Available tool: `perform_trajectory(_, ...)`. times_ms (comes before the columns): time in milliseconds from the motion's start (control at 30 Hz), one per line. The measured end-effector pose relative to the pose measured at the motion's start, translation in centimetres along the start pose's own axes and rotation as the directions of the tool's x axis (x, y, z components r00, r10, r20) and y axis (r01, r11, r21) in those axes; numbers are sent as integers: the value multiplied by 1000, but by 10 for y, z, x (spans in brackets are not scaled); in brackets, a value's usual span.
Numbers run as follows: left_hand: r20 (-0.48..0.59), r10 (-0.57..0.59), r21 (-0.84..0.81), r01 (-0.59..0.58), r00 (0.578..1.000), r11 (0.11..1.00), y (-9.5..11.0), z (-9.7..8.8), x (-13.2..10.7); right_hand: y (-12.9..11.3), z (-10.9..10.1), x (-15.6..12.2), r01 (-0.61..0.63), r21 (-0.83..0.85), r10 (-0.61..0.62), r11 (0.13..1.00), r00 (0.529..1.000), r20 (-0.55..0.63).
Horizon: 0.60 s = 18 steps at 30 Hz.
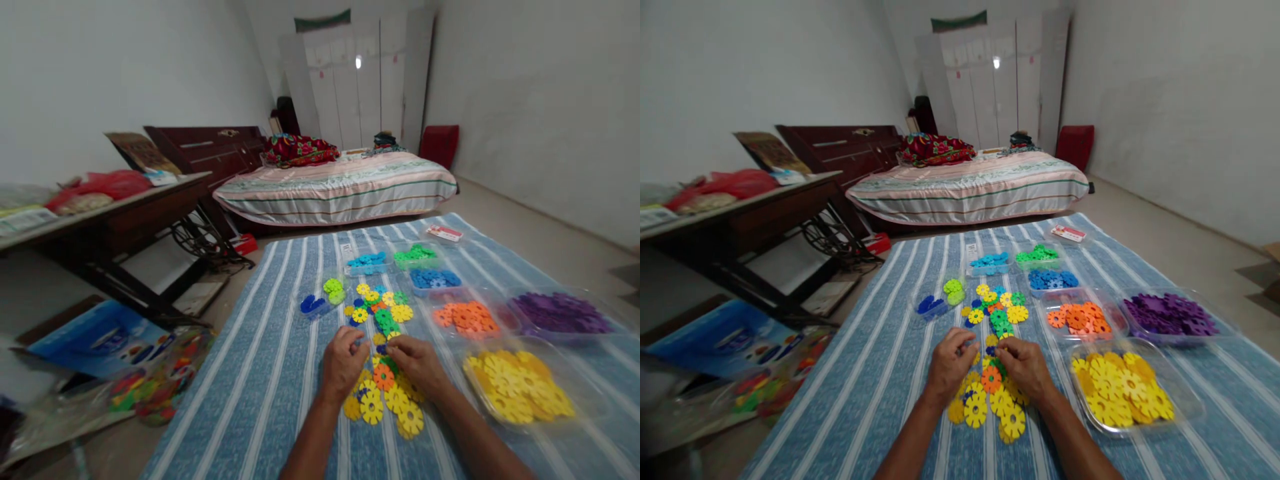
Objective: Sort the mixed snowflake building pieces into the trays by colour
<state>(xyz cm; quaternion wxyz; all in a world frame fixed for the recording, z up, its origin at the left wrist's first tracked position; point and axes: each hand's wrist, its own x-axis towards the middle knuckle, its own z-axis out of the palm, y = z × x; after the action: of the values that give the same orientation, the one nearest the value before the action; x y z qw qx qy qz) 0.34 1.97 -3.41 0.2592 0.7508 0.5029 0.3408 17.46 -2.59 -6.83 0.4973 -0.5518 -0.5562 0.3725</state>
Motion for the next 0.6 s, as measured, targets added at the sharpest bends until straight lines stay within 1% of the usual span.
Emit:
perform_trajectory(100,128,36,1,-37,991,999,14,6,3,1,0,1,5,15,-5,1000,1000,15)
perform_trajectory(167,191,40,1,-41,981,999,19,10,5,0,0,1,9,23,-9,1000,1000,11)
perform_trajectory(267,226,25,-2,-25,974,1000,21,12,10,-1,-1,2,20,19,-20,1000,1000,-20)
perform_trajectory(333,221,37,23,-43,975,999,22,6,17,-2,-1,3,19,19,-18,1000,999,-33)
perform_trajectory(400,192,71,98,-91,979,991,22,-9,29,-1,-1,3,1,33,0,999,999,-42)
perform_trajectory(500,105,97,298,-124,990,946,21,-45,59,0,0,4,-44,82,49,996,997,-58)
perform_trajectory(567,88,50,483,-87,995,872,18,-70,83,1,1,5,-72,128,82,989,994,-74)
perform_trajectory(600,79,3,584,-49,997,810,17,-81,95,1,1,6,-85,148,98,985,992,-82)
